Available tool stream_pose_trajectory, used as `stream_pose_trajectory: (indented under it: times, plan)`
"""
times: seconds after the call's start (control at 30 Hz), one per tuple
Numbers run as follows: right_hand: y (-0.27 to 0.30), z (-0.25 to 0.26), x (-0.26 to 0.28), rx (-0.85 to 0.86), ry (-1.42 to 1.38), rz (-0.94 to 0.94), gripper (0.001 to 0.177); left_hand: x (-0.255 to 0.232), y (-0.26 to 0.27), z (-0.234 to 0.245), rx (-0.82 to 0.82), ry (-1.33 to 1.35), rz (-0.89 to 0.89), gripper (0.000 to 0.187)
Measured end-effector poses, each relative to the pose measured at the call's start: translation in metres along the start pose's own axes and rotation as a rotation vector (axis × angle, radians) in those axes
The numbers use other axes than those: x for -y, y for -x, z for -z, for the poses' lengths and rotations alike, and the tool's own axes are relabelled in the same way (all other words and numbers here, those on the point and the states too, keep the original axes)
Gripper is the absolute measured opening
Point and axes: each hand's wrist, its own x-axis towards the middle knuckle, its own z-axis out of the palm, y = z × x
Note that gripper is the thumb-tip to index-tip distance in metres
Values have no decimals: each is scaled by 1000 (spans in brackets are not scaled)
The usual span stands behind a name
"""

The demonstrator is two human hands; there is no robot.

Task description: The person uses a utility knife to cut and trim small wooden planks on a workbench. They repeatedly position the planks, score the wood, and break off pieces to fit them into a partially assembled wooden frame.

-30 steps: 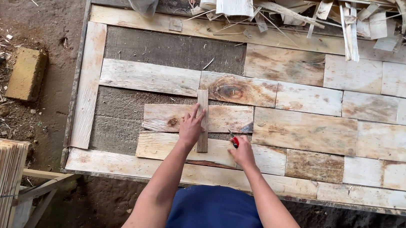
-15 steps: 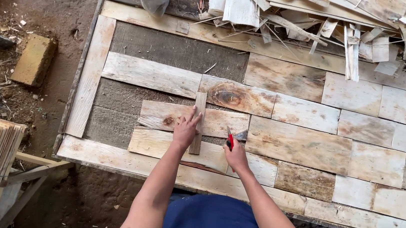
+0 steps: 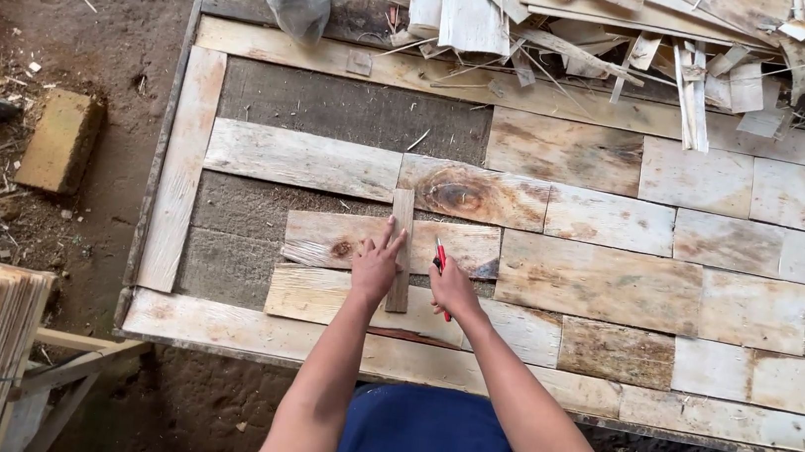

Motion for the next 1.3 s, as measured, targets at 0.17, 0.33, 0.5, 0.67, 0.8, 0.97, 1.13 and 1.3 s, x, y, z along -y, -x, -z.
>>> stream_pose_trajectory:
  times: [0.17,0.33,0.5,0.67,0.8,0.97,1.13,1.3]
  plan:
    - [-7,-11,28,-10,57,-27,39,7,-4,-4,6,-17,-29,81]
    - [9,-15,73,-40,114,-36,42,14,-7,-6,9,-43,-64,81]
    - [-7,-27,79,-84,138,-38,41,23,-16,-24,-4,-57,-83,79]
    - [-33,-46,62,-115,158,-65,40,25,-13,-19,6,-61,-90,77]
    - [-44,-54,55,-132,169,-68,43,26,-13,-19,10,-69,-94,73]
    - [-15,-50,81,-139,200,-96,46,28,-11,-17,13,-57,-113,71]
    - [-37,-53,71,-126,215,-110,50,26,-14,-13,-1,-72,-109,71]
    - [-36,-56,69,-121,237,-114,49,30,-23,-25,77,-31,-106,65]
